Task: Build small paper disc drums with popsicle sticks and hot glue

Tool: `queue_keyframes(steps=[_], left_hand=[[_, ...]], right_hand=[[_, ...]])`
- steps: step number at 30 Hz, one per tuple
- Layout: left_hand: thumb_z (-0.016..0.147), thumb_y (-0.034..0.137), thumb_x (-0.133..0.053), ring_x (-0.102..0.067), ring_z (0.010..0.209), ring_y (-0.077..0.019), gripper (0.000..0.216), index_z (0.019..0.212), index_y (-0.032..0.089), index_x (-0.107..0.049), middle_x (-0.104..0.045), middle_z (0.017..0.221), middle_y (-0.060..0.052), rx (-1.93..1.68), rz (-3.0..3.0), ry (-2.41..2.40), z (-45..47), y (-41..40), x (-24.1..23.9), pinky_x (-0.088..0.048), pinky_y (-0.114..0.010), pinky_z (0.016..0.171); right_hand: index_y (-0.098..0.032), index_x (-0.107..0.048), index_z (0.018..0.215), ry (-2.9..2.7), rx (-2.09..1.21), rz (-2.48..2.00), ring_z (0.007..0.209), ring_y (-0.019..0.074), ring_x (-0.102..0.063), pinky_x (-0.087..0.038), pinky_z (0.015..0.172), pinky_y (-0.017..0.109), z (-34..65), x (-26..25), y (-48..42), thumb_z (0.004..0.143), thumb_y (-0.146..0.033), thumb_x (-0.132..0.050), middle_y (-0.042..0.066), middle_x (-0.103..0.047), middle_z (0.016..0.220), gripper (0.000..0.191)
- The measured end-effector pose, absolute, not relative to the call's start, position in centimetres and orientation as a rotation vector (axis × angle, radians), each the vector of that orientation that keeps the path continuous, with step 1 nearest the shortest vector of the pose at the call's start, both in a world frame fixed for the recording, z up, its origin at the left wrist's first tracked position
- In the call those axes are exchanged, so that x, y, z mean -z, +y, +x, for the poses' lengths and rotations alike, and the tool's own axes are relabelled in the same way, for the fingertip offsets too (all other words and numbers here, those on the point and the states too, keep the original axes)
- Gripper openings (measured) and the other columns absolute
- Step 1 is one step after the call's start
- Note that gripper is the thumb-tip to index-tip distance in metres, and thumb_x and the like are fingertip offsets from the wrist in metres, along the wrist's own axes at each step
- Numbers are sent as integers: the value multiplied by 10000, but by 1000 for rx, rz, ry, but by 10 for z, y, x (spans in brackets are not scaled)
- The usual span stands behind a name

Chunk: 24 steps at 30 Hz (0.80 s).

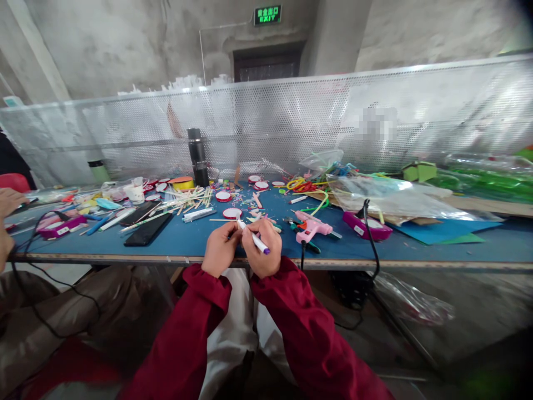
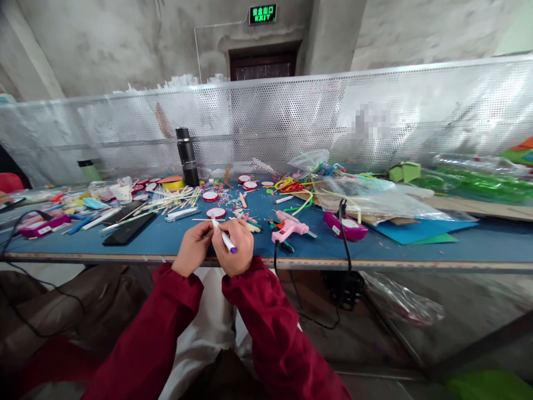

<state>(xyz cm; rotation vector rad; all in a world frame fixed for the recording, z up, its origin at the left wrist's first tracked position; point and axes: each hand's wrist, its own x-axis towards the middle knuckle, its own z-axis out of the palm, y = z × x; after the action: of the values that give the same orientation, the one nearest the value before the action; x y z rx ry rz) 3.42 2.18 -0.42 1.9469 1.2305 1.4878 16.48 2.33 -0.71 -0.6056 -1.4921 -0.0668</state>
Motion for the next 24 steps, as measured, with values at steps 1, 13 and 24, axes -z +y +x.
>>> queue_keyframes(steps=[1,13,24], left_hand=[[924,318,-543,-478,688,-142,238,739,179,-598,-564,701,17,-1487,1950,1227,34,22,5,-387,-254,679],[917,339,-535,-516,700,-157,246,743,183,-613,-607,718,5,-1478,1951,1246,34,23,5,-413,-259,703],[914,309,-546,-590,769,-179,229,746,184,-638,-689,785,-18,-1467,1952,1239,33,23,4,-451,-265,740]], right_hand=[[-234,-555,775,-1491,65,-606,687,171,-575,-456,693,331,165,7,23,897,-193,-572,0,-615,708,130],[-232,-563,778,-1497,46,-629,696,172,-580,-464,716,334,165,8,24,900,-205,-569,1,-626,712,125],[-233,-562,784,-1465,76,-661,692,172,-585,-483,743,339,165,10,25,895,-207,-565,0,-631,710,114]])
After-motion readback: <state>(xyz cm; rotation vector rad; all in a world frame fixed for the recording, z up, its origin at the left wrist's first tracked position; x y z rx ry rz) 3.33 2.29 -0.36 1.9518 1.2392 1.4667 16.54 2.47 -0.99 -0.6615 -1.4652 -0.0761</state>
